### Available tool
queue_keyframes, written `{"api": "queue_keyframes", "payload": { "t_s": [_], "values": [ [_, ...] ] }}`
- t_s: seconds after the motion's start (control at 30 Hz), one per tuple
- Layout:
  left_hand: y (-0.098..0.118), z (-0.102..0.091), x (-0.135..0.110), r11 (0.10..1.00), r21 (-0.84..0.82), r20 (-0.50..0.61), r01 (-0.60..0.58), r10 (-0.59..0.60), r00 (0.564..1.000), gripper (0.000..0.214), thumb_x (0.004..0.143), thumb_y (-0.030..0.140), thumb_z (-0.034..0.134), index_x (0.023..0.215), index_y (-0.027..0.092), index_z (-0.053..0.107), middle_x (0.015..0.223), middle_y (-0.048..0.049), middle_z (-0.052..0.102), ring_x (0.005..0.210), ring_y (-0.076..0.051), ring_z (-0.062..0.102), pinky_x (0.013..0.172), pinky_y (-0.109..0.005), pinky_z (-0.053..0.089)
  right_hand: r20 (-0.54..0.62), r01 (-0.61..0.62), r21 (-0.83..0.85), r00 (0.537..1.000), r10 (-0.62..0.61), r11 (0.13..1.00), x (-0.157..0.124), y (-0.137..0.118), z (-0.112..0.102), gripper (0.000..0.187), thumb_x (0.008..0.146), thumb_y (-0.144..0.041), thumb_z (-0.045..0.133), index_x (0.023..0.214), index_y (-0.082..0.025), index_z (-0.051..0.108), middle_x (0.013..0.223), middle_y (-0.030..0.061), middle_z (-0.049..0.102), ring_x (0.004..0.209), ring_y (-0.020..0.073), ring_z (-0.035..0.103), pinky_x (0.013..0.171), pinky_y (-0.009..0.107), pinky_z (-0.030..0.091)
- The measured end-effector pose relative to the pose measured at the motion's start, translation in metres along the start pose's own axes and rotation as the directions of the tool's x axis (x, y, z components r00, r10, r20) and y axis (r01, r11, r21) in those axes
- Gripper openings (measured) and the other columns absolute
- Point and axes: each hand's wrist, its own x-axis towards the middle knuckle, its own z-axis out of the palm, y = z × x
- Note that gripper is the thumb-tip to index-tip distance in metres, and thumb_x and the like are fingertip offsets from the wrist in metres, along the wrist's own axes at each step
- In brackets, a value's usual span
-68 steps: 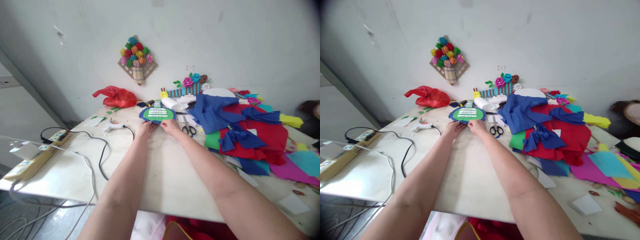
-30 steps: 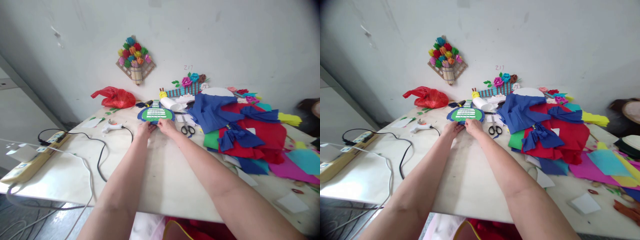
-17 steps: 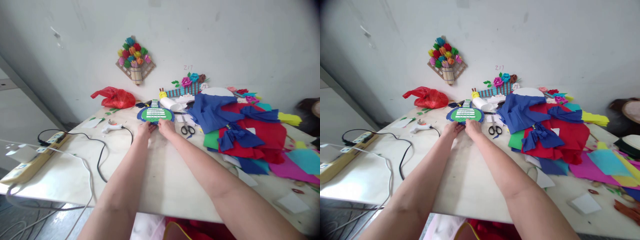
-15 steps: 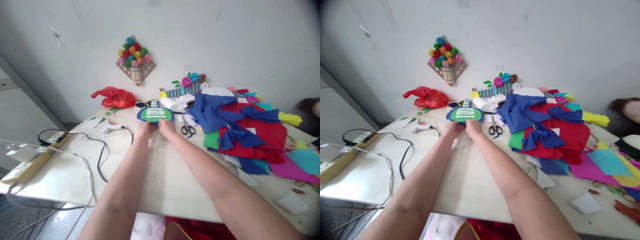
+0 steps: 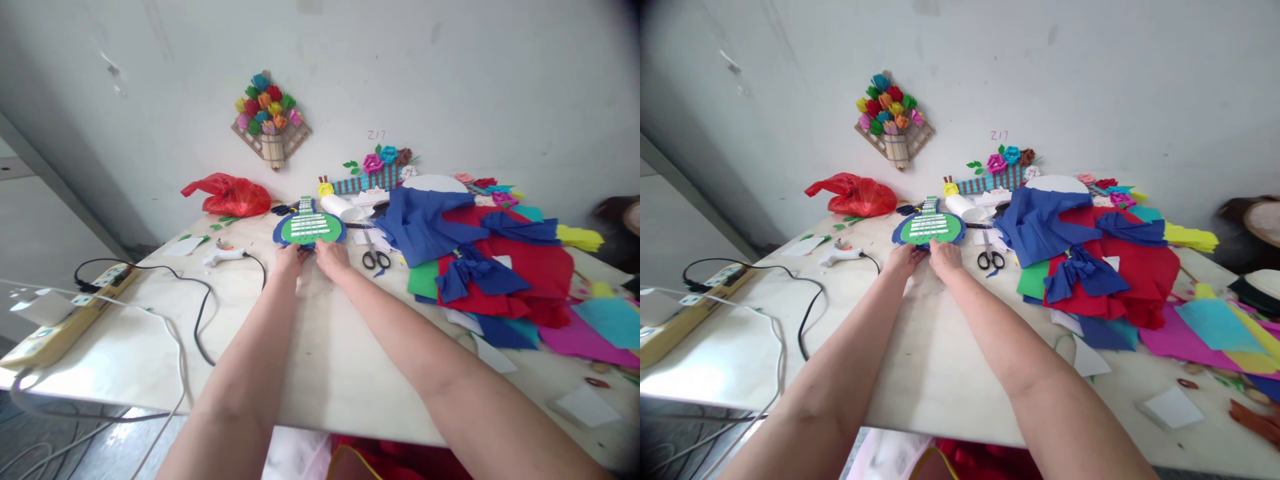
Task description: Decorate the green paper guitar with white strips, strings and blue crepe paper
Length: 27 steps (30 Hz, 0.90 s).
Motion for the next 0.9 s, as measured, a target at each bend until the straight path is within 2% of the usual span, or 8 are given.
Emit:
{"api": "queue_keyframes", "payload": {
  "t_s": [0.1,0.17,0.2,0.27,0.33,0.43,0.6,0.9],
  "values": [
    [0.001,0.002,-0.005,0.999,0.023,-0.05,-0.025,0.026,0.998,0.074,0.067,-0.004,0.048,0.13,0.023,0.02,0.066,0.0018,0.056,0.051,-0.014,0.059,0.06,-0.033,0.052,0.011,-0.006,0.013,1.0,0.006,1.0,0.001,0.0,0.0,0.027,0.086,-0.023,0.035,0.102,-0.019,0.056,0.086,0.0113,0.066,0.082,0.0227,0.061,0.071,0.032,0.043],
    [0.001,0.003,-0.007,0.997,0.059,-0.03,-0.048,0.05,0.998,0.085,0.068,-0.004,0.047,0.135,0.028,0.006,0.067,0.003,0.056,0.05,-0.013,0.059,0.062,-0.032,0.052,0.022,-0.01,0.02,1.0,0.01,1.0,0.001,0.0,-0.001,0.028,0.086,-0.023,0.034,0.103,-0.019,0.055,0.087,0.0115,0.066,0.083,0.0228,0.061,0.071,0.032,0.043],
    [0.0,0.002,-0.007,0.995,0.08,-0.003,-0.064,0.065,0.998,0.086,0.069,-0.004,0.046,0.136,0.03,0.005,0.067,0.0032,0.056,0.051,-0.013,0.059,0.063,-0.032,0.052,0.026,-0.011,0.021,1.0,0.011,1.0,0.001,-0.001,-0.002,0.028,0.086,-0.023,0.034,0.104,-0.019,0.055,0.088,0.0116,0.066,0.084,0.0228,0.061,0.072,0.032,0.043],
    [0.0,0.001,-0.005,0.989,0.12,0.064,-0.088,0.081,0.995,0.078,0.069,-0.003,0.045,0.135,0.029,0.017,0.067,0.0024,0.057,0.053,-0.013,0.061,0.065,-0.031,0.052,0.032,-0.018,0.017,0.999,0.017,1.0,0.001,-0.001,-0.003,0.028,0.087,-0.023,0.034,0.104,-0.019,0.056,0.089,0.0114,0.065,0.084,0.0228,0.061,0.072,0.032,0.043],
    [-0.001,-0.001,-0.002,0.986,0.151,0.115,-0.071,0.053,0.992,0.062,0.07,-0.001,0.043,0.127,0.022,0.036,0.065,0.0003,0.056,0.056,-0.014,0.061,0.066,-0.031,0.052,0.032,-0.025,0.013,0.999,0.024,1.0,0.001,-0.001,-0.003,0.028,0.087,-0.024,0.034,0.104,-0.019,0.056,0.088,0.011,0.066,0.084,0.0225,0.061,0.071,0.032,0.043],
    [-0.002,-0.003,0.002,0.985,0.165,0.122,-0.042,0.022,0.992,0.042,0.07,-0.001,0.043,0.109,0.013,0.053,0.061,-0.0028,0.056,0.06,-0.017,0.062,0.068,-0.032,0.052,0.018,-0.026,0.01,1.0,0.026,1.0,0.002,-0.001,-0.003,0.028,0.087,-0.025,0.034,0.104,-0.02,0.056,0.088,0.0104,0.066,0.083,0.022,0.061,0.07,0.031,0.043],
    [-0.003,-0.001,0.003,0.982,0.18,0.107,-0.061,0.042,0.993,0.031,0.069,-0.002,0.042,0.092,0.012,0.058,0.059,-0.0048,0.057,0.066,-0.019,0.063,0.072,-0.034,0.05,0.015,-0.022,0.019,1.0,0.021,1.0,0.004,0.001,-0.003,0.028,0.087,-0.023,0.034,0.103,-0.021,0.057,0.087,0.0099,0.066,0.083,0.0216,0.061,0.07,0.031,0.043],
    [0.0,-0.002,0.0,0.978,0.204,0.096,-0.047,0.028,0.995,0.03,0.064,-0.002,0.051,0.09,0.01,0.059,0.064,-0.0054,0.059,0.059,-0.016,0.062,0.065,-0.029,0.052,0.02,-0.051,0.071,0.999,0.049,0.996,0.01,0.007,-0.002,0.024,0.082,-0.021,0.04,0.094,-0.024,0.061,0.086,0.0063,0.066,0.08,0.0202,0.061,0.067,0.028,0.042]
  ]
}}
